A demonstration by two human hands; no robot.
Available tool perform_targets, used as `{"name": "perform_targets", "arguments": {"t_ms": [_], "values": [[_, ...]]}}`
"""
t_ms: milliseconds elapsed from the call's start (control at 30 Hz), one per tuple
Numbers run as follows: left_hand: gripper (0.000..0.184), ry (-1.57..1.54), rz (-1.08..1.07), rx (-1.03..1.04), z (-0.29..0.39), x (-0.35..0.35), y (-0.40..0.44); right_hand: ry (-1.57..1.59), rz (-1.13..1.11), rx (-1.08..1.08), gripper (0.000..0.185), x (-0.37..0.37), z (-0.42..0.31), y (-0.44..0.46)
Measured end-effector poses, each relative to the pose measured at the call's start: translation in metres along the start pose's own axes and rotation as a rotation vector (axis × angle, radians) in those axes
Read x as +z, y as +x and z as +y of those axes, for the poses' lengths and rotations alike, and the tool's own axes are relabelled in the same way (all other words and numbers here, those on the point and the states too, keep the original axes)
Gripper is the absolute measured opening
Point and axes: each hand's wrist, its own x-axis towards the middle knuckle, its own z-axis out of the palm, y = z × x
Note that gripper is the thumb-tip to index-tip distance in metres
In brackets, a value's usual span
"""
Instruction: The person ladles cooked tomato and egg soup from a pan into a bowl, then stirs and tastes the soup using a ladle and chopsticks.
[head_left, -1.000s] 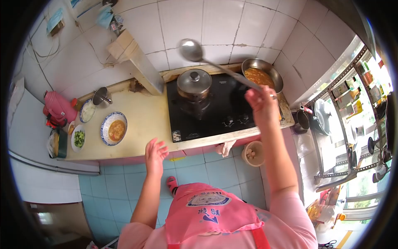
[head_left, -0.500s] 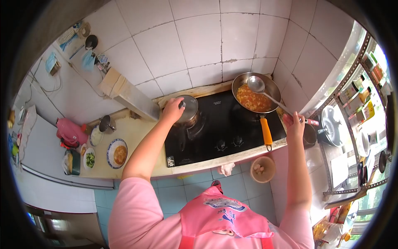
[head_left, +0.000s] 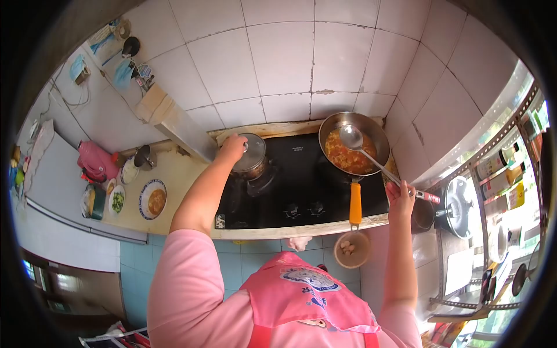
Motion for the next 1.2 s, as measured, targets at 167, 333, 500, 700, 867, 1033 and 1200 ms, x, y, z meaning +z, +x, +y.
{"name": "perform_targets", "arguments": {"t_ms": [167,333,500,700,867,1033,1200], "values": [[0.027,0.008,0.076,0.029,-0.006,0.007,-0.001,-0.047,-0.018,0.029,0.019,-0.007,-0.006,0.018],[0.028,-0.072,0.091,-0.044,0.002,0.009,-0.003,-0.035,-0.063,0.042,0.018,-0.021,-0.005,0.038],[0.026,-0.032,0.072,-0.091,0.007,0.008,-0.001,-0.047,-0.061,0.047,0.015,-0.031,-0.006,0.051],[0.034,0.19,0.51,0.04,0.098,-0.006,-0.025,-0.041,-0.057,0.02,0.017,-0.042,-0.016,0.06],[0.049,-1.272,-0.743,-0.611,0.268,0.079,-0.104,-0.027,-0.047,-0.002,0.015,-0.047,-0.028,0.062],[0.054,-1.948,-1.047,-0.699,0.352,0.108,-0.126,0.0,-0.077,-0.031,0.014,-0.053,-0.043,0.059],[0.033,-2.104,-0.954,-0.577,0.347,0.147,-0.123,0.013,-0.073,-0.026,0.014,-0.061,-0.047,0.061]]}}
